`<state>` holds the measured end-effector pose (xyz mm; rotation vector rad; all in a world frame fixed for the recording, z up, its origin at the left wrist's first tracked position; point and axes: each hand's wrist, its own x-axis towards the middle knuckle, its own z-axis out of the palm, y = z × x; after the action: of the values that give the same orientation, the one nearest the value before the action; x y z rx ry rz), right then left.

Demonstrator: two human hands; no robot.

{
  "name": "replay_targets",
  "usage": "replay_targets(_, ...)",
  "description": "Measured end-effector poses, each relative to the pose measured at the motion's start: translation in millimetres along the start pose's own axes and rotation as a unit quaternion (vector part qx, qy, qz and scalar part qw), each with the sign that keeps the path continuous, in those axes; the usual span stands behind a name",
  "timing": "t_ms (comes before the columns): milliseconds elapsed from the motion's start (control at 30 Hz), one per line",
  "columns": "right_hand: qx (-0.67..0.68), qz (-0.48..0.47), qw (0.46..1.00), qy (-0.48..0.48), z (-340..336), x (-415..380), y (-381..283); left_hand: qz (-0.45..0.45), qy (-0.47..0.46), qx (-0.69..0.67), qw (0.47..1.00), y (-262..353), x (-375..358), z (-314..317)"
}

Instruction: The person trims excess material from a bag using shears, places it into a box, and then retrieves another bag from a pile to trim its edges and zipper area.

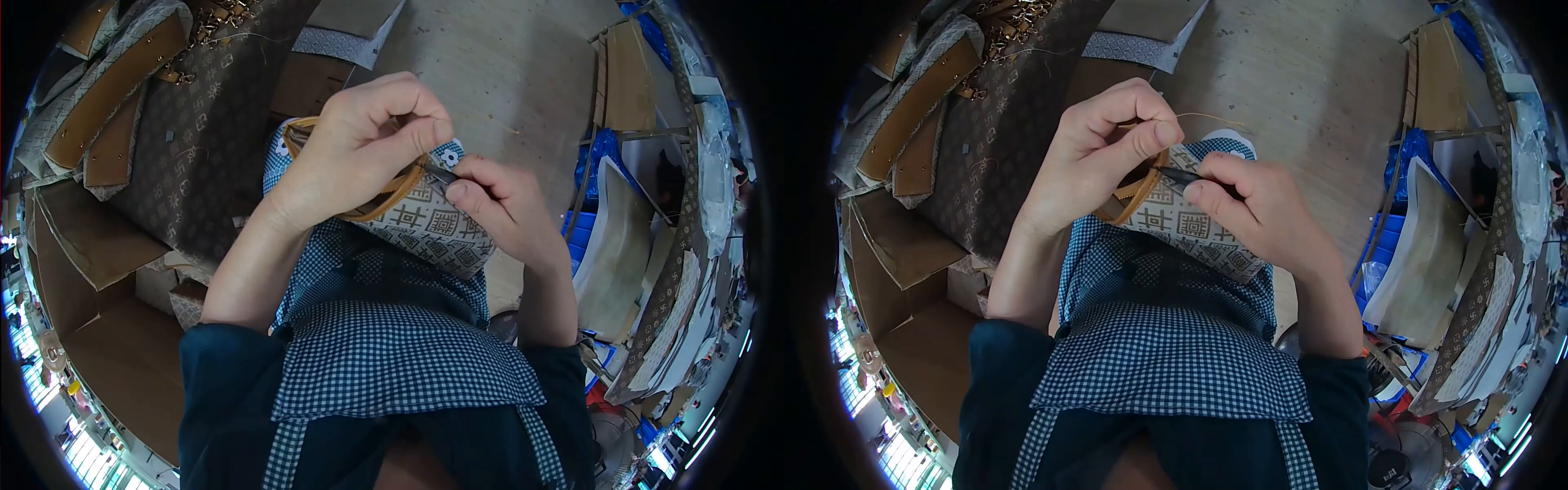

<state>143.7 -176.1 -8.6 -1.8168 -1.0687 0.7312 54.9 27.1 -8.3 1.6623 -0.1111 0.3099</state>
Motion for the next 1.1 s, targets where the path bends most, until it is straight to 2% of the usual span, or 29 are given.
replay_targets(133,0.006,-0.024,0.999,0.024,2.3,-0.2,-2.6,-0.019,0.021,-0.008,1.000,-0.2,-0.5,-3.8)
replay_targets(200,0.039,-0.033,0.997,0.063,7.8,-0.8,2.7,-0.056,0.084,-0.038,0.994,-0.8,-2.5,-5.5)
replay_targets(267,0.093,-0.002,0.993,0.075,8.6,-4.2,7.7,-0.088,0.142,-0.036,0.985,-2.4,-6.5,-13.7)
replay_targets(367,0.167,0.037,0.980,0.101,16.5,-11.0,19.9,-0.068,0.264,0.080,0.959,-24.8,-17.2,-35.3)
replay_targets(433,0.212,0.040,0.968,0.125,21.0,-15.2,22.4,-0.068,0.311,0.254,0.914,-44.0,-30.6,-51.7)
replay_targets(467,0.235,0.031,0.962,0.139,23.9,-16.8,21.4,-0.096,0.266,0.325,0.903,-47.9,-40.6,-61.3)
replay_targets(533,0.236,0.025,0.959,0.158,30.0,-18.2,17.3,-0.139,0.116,0.269,0.946,-68.0,-55.2,-80.8)
replay_targets(567,0.213,0.027,0.963,0.164,32.5,-18.3,14.4,-0.192,0.071,0.245,0.948,-73.7,-60.3,-80.2)
replay_targets(633,0.139,0.033,0.973,0.183,36.4,-19.1,10.2,-0.141,-0.038,0.434,0.889,-86.0,-57.2,-78.6)
replay_targets(667,0.126,0.035,0.971,0.199,36.8,-20.1,8.4,-0.145,-0.019,0.393,0.908,-89.5,-55.0,-77.3)
replay_targets(767,0.102,0.052,0.966,0.233,30.7,-25.1,2.5,-0.158,-0.047,0.408,0.898,-92.6,-40.9,-80.2)
replay_targets(833,0.106,0.077,0.964,0.230,20.4,-29.8,-0.2,-0.114,-0.041,0.389,0.913,-69.1,-33.4,-74.7)
replay_targets(933,0.144,0.095,0.974,0.147,2.9,-29.2,-10.4,-0.049,-0.068,0.394,0.915,-17.9,-23.1,-70.9)
replay_targets(1033,0.056,0.060,0.991,0.108,7.1,-21.1,-2.3,0.017,-0.089,0.442,0.892,17.6,-14.1,-74.9)
replay_targets(1067,0.043,0.093,0.991,0.087,6.6,-19.4,-2.5,0.038,-0.104,0.464,0.879,25.6,-9.7,-77.6)
replay_targets(1100,0.052,0.084,0.990,0.097,8.0,-16.9,-2.1,0.027,-0.126,0.484,0.866,35.1,-4.3,-79.9)
